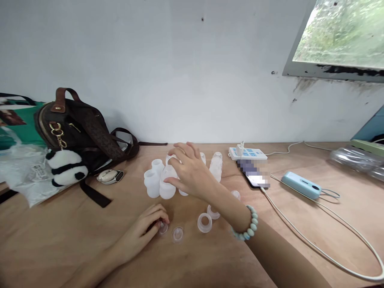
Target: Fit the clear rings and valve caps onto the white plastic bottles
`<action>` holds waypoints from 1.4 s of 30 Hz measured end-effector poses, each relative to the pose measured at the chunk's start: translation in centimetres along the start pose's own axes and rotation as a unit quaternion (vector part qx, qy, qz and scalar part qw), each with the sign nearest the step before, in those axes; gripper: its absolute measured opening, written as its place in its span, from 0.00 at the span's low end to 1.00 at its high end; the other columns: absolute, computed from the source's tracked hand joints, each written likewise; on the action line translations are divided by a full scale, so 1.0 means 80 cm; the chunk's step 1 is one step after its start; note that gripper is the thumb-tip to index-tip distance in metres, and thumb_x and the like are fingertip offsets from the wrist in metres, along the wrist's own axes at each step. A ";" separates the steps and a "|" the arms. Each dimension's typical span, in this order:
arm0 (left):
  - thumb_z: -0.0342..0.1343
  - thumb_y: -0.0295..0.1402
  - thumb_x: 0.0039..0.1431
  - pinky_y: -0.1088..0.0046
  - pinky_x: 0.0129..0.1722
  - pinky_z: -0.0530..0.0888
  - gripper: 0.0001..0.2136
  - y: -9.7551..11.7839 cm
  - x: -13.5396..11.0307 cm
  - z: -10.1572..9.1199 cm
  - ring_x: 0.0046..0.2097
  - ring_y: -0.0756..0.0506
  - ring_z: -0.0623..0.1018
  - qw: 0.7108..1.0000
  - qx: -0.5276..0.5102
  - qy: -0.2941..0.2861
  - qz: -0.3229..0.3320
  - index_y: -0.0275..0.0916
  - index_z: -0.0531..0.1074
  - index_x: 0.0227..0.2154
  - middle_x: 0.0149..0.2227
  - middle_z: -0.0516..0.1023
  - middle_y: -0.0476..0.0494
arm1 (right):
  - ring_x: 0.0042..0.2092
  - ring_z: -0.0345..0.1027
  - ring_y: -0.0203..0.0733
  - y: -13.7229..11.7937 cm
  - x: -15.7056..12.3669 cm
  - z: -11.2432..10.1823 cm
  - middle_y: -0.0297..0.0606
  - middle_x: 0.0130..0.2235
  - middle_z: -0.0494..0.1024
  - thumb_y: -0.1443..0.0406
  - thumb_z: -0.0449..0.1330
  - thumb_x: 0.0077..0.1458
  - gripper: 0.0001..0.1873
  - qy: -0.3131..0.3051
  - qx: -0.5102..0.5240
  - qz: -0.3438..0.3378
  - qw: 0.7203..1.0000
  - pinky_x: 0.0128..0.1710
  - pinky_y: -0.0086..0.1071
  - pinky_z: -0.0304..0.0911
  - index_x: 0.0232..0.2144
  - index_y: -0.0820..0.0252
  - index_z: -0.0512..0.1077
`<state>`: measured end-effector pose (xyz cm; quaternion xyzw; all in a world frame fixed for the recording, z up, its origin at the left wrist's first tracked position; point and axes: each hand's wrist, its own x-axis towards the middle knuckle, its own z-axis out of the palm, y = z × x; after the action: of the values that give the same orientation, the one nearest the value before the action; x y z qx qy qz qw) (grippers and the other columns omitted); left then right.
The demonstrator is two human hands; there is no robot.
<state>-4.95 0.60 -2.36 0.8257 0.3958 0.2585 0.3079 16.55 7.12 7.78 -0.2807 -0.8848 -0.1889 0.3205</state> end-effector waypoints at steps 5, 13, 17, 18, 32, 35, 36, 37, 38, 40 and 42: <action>0.44 0.27 0.64 0.67 0.41 0.69 0.10 0.000 -0.002 0.005 0.40 0.42 0.74 1.000 -0.017 -0.010 -0.002 0.40 0.70 0.33 0.36 0.73 0.44 | 0.57 0.67 0.55 -0.002 -0.031 -0.054 0.44 0.50 0.79 0.57 0.65 0.61 0.11 0.080 0.104 0.049 0.990 0.57 0.51 0.59 0.41 0.56 0.71; 0.48 0.35 0.69 0.68 0.42 0.70 0.08 0.006 -0.004 0.007 0.41 0.43 0.73 0.984 -0.071 0.164 0.007 0.44 0.69 0.47 0.42 0.74 0.44 | 0.37 0.72 0.43 0.000 -0.111 -0.040 0.36 0.35 0.78 0.59 0.64 0.60 0.09 0.160 0.341 0.286 0.881 0.36 0.37 0.69 0.41 0.53 0.72; 0.62 0.41 0.60 0.62 0.55 0.69 0.27 0.026 0.016 0.013 0.57 0.38 0.71 0.976 -0.128 0.176 0.031 0.49 0.60 0.60 0.58 0.70 0.42 | 0.35 0.73 0.40 -0.013 -0.123 -0.018 0.34 0.33 0.78 0.57 0.64 0.59 0.09 0.199 0.465 0.375 0.776 0.32 0.32 0.69 0.35 0.54 0.71; 0.65 0.41 0.57 0.62 0.55 0.70 0.30 0.034 0.021 0.015 0.57 0.38 0.71 0.976 -0.136 0.168 0.018 0.49 0.59 0.60 0.59 0.70 0.42 | 0.35 0.74 0.40 -0.016 -0.124 -0.016 0.34 0.33 0.78 0.57 0.65 0.59 0.10 0.198 0.486 0.387 0.758 0.32 0.31 0.69 0.33 0.54 0.70; 0.62 0.39 0.54 0.77 0.23 0.67 0.11 0.100 0.011 0.000 0.23 0.49 0.72 0.988 0.033 0.150 0.033 0.44 0.70 0.38 0.25 0.75 0.55 | 0.26 0.57 0.34 -0.040 -0.127 -0.033 0.27 0.24 0.66 0.49 0.61 0.58 0.19 0.008 0.566 0.397 0.723 0.25 0.27 0.53 0.28 0.56 0.64; 0.63 0.42 0.51 0.76 0.24 0.68 0.11 0.107 -0.003 0.004 0.23 0.50 0.71 0.985 0.014 0.173 -0.012 0.44 0.72 0.34 0.24 0.74 0.56 | 0.25 0.58 0.35 -0.053 -0.132 -0.038 0.27 0.23 0.66 0.50 0.62 0.56 0.18 -0.011 0.536 0.405 0.740 0.24 0.27 0.55 0.27 0.56 0.65; 0.63 0.44 0.50 0.76 0.25 0.68 0.12 0.108 -0.009 0.003 0.24 0.49 0.71 0.982 0.003 0.188 -0.031 0.44 0.73 0.33 0.25 0.75 0.55 | 0.25 0.60 0.35 -0.051 -0.134 -0.042 0.28 0.23 0.67 0.51 0.63 0.55 0.17 0.001 0.515 0.409 0.753 0.23 0.27 0.56 0.27 0.56 0.67; 0.64 0.46 0.48 0.76 0.25 0.68 0.13 0.107 -0.014 -0.001 0.24 0.49 0.71 0.978 -0.017 0.200 -0.050 0.44 0.74 0.33 0.25 0.75 0.54 | 0.25 0.61 0.36 -0.046 -0.137 -0.047 0.29 0.23 0.68 0.52 0.64 0.54 0.16 0.028 0.490 0.415 0.766 0.23 0.28 0.57 0.26 0.56 0.68; 0.64 0.48 0.48 0.76 0.23 0.67 0.14 0.103 -0.019 -0.006 0.24 0.48 0.71 0.974 -0.045 0.211 -0.071 0.44 0.74 0.32 0.25 0.75 0.54 | 0.25 0.62 0.37 -0.036 -0.139 -0.056 0.30 0.24 0.69 0.52 0.64 0.54 0.16 0.066 0.464 0.417 0.779 0.23 0.29 0.58 0.26 0.56 0.69; 0.62 0.52 0.48 0.76 0.19 0.65 0.17 0.085 -0.031 -0.021 0.22 0.48 0.70 0.957 -0.117 0.239 -0.117 0.42 0.73 0.31 0.22 0.73 0.52 | 0.26 0.62 0.37 -0.005 -0.146 -0.078 0.31 0.25 0.69 0.53 0.60 0.58 0.15 0.162 0.402 0.443 0.785 0.24 0.29 0.57 0.27 0.55 0.68; 0.59 0.53 0.51 0.76 0.19 0.66 0.18 0.060 -0.042 -0.037 0.22 0.47 0.69 0.927 -0.160 0.298 -0.163 0.41 0.71 0.28 0.20 0.71 0.51 | 0.24 0.58 0.37 0.033 -0.155 -0.102 0.29 0.22 0.64 0.52 0.60 0.58 0.15 0.261 0.296 0.477 0.785 0.23 0.30 0.54 0.27 0.54 0.65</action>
<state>-6.46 -3.61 2.46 0.5743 0.5518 0.4987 0.3421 29.81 0.28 5.72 -0.4985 -0.5330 0.1930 0.6559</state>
